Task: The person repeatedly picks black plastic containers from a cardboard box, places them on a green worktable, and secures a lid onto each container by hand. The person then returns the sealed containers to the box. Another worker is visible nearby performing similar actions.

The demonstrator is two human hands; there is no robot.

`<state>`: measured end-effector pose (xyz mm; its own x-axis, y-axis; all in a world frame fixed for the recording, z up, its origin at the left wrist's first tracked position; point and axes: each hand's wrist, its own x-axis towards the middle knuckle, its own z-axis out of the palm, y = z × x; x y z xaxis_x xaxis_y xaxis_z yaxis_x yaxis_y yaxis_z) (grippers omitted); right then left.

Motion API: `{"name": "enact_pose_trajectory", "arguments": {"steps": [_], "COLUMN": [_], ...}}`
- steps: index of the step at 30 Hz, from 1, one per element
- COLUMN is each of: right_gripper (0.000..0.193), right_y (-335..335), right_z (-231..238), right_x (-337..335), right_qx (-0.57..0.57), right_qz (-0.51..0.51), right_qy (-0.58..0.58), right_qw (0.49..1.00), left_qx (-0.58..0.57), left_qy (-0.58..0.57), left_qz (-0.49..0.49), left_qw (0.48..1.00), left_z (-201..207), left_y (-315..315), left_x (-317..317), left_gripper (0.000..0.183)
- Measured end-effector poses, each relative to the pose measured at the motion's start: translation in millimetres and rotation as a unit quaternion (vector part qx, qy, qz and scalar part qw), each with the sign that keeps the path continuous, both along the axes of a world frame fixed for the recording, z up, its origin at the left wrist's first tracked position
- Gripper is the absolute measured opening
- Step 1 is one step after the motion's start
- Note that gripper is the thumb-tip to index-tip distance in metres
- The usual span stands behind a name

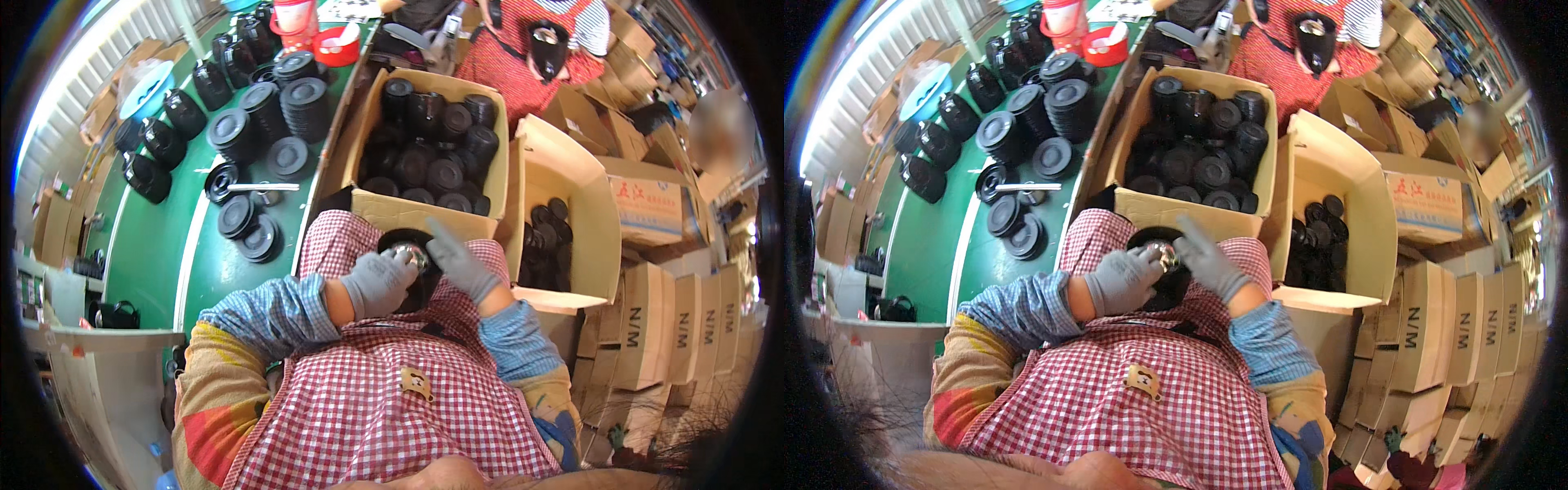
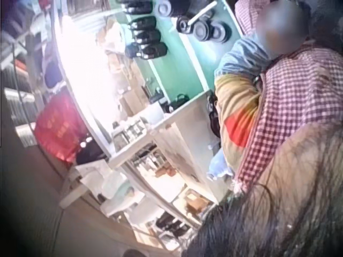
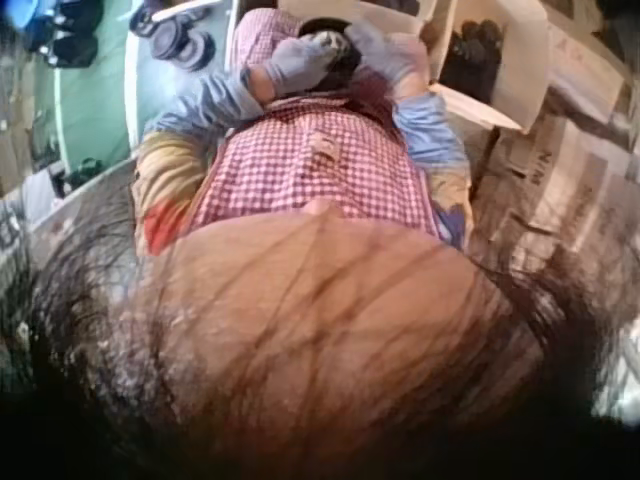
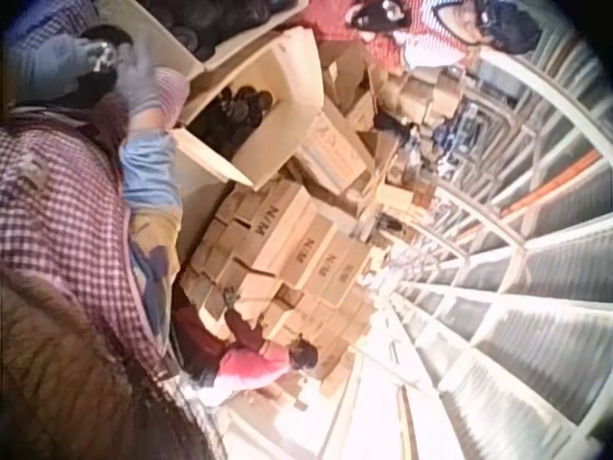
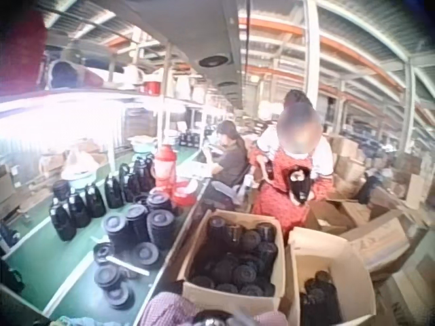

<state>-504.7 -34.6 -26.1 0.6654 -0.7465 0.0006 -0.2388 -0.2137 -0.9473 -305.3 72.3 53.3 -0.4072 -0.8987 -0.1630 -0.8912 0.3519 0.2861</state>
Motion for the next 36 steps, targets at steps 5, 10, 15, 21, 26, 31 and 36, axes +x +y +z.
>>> {"name": "enact_pose_trajectory", "arguments": {"steps": [5,10,15,21,26,31,36], "right_gripper": [0.051,0.047,0.081,0.106,0.117,0.115,0.09], "right_y": [-8.0,-124.8,-259.5,-335.8,-362.0,-357.1,-343.0], "right_z": [-32.7,-58.9,-149.4,-186.8,-260.3,-255.8,-250.4], "right_x": [-4.6,-7.5,-9.4,21.9,10.8,41.2,51.5], "right_qx": [-0.095,0.067,0.074,0.178,0.257,0.352,0.285], "right_qz": [0.066,-0.103,-0.202,-0.151,-0.135,-0.264,-0.311], "right_qy": [0.065,-0.042,0.233,0.526,0.49,0.191,0.079], "right_qw": [0.991,0.992,0.948,0.818,0.822,0.877,0.903], "left_qx": [0.032,0.139,-0.027,-0.077,-0.035,-0.03,-0.025], "left_qy": [0.045,0.083,0.357,0.427,0.407,0.403,0.411], "left_qz": [-0.02,-0.051,0.05,0.32,0.296,0.294,0.272], "left_qw": [0.998,0.985,0.932,0.842,0.863,0.866,0.87], "left_z": [-31.6,5.7,-17.3,-114.1,-105.1,-112.1,-112.7], "left_y": [-9.8,-55.7,-104.6,-105.3,-130.7,-138.0,-140.0], "left_x": [-3.1,12.5,65.5,86.1,87.6,84.9,84.8], "left_gripper": [0.034,0.036,0.018,0.019,0.019,0.021,0.021]}}
